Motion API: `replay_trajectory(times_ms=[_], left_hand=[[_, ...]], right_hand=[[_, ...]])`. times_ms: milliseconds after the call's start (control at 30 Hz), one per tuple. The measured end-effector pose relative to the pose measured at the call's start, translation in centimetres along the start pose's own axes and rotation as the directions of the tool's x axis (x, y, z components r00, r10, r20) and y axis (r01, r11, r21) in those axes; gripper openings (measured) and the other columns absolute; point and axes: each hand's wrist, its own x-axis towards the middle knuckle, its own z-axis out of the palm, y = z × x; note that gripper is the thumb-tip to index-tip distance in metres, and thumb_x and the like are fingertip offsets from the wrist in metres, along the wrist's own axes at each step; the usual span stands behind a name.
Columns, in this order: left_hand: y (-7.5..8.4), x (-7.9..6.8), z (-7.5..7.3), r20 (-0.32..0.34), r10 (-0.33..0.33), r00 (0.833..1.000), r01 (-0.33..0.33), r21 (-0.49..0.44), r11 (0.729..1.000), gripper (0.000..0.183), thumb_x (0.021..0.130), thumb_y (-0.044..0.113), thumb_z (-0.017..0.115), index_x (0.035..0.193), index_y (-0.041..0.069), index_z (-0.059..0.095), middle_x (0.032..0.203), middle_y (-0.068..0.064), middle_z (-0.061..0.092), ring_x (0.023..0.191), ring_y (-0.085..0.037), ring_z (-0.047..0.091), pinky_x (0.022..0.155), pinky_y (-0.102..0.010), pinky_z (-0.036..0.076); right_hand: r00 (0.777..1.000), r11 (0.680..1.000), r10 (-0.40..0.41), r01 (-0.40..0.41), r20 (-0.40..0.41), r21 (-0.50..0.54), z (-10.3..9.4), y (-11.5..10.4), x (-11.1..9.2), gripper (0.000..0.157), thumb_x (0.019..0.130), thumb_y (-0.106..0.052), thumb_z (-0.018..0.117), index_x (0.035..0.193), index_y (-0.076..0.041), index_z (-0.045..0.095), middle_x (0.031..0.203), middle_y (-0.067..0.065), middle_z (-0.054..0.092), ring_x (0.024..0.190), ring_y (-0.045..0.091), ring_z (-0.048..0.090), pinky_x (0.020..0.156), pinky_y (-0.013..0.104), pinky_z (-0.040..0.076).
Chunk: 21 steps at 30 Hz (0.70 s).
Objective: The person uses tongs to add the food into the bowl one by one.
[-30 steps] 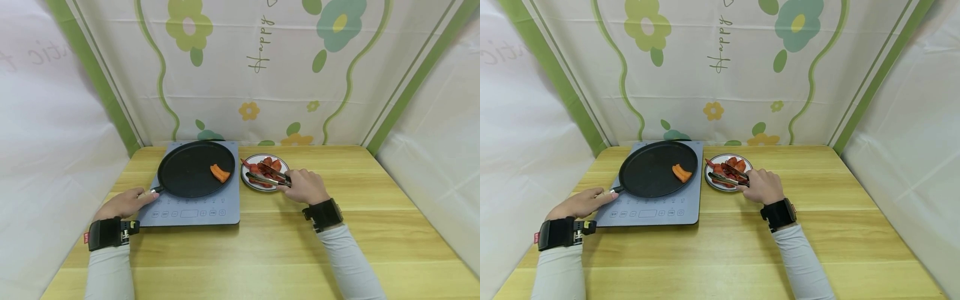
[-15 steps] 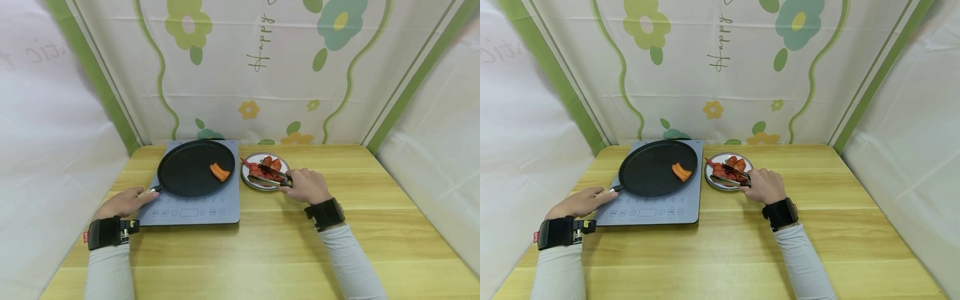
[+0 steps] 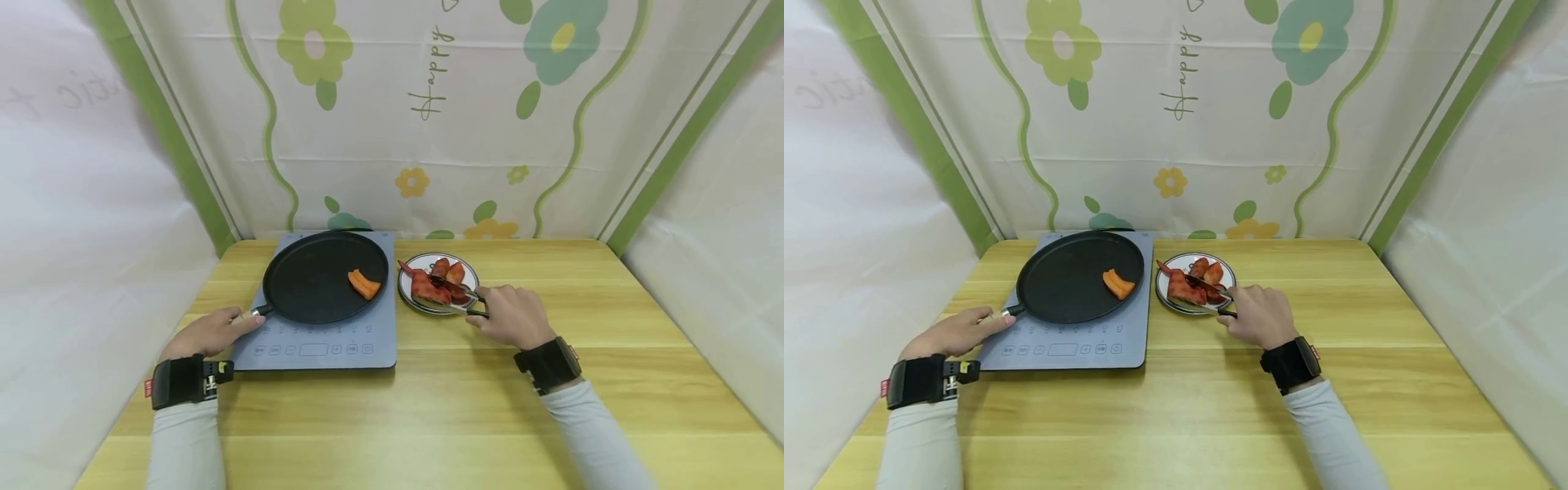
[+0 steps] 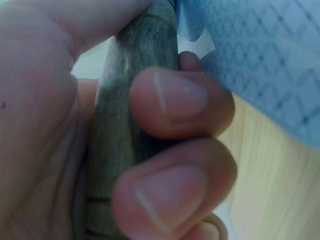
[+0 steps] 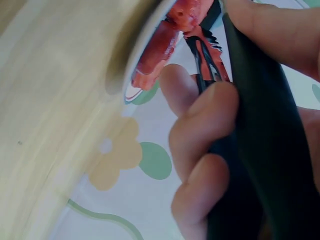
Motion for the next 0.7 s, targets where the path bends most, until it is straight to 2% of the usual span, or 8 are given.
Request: replay_trajectory(times_ms=[133, 300, 600, 700], left_hand=[[-0.1, 0.1, 0.0, -0.002, -0.001, 1.000, 0.001, 0.000, 1.000, 0.052, 0.095, 0.059, 0.045, 0.091, 0.007, 0.049, 0.085, -0.007, 0.048, 0.078, -0.024, 0.047, 0.065, -0.036, 0.037], [-0.2, 0.2, 0.0, 0.000, 0.001, 1.000, -0.001, 0.006, 1.000, 0.053, 0.095, 0.060, 0.043, 0.091, 0.007, 0.049, 0.083, -0.006, 0.046, 0.077, -0.023, 0.047, 0.065, -0.036, 0.036], [-0.2, 0.1, 0.0, 0.003, 0.009, 1.000, -0.009, 0.012, 1.000, 0.054, 0.095, 0.060, 0.044, 0.092, 0.007, 0.049, 0.082, -0.006, 0.046, 0.076, -0.023, 0.047, 0.064, -0.035, 0.036], [-0.3, 0.2, 0.1, 0.004, 0.012, 1.000, -0.012, -0.013, 1.000, 0.053, 0.095, 0.059, 0.045, 0.092, 0.006, 0.049, 0.079, -0.007, 0.045, 0.069, -0.022, 0.047, 0.061, -0.035, 0.036]], right_hand=[[1.000, 1.000, -0.022, 0.022, -0.012, 0.011, 0.2, 0.3, -0.5, 0.045, 0.081, -0.053, 0.068, 0.106, -0.015, 0.062, 0.060, -0.009, 0.043, 0.053, 0.011, 0.042, 0.045, 0.031, 0.031], [1.000, 0.999, -0.026, 0.026, 0.009, 0.018, 0.0, 0.7, -1.1, 0.046, 0.082, -0.051, 0.068, 0.114, -0.018, 0.062, 0.059, -0.007, 0.040, 0.051, 0.011, 0.039, 0.044, 0.031, 0.029], [0.999, 0.998, -0.049, 0.049, 0.007, -0.028, 0.3, 1.0, -1.3, 0.042, 0.083, -0.052, 0.066, 0.104, -0.016, 0.063, 0.060, -0.006, 0.041, 0.051, 0.012, 0.039, 0.042, 0.031, 0.029], [0.999, 0.997, -0.054, 0.054, -0.002, -0.052, 0.6, 0.8, -1.1, 0.042, 0.084, -0.051, 0.065, 0.103, -0.014, 0.063, 0.061, -0.005, 0.042, 0.050, 0.012, 0.039, 0.042, 0.031, 0.028]])
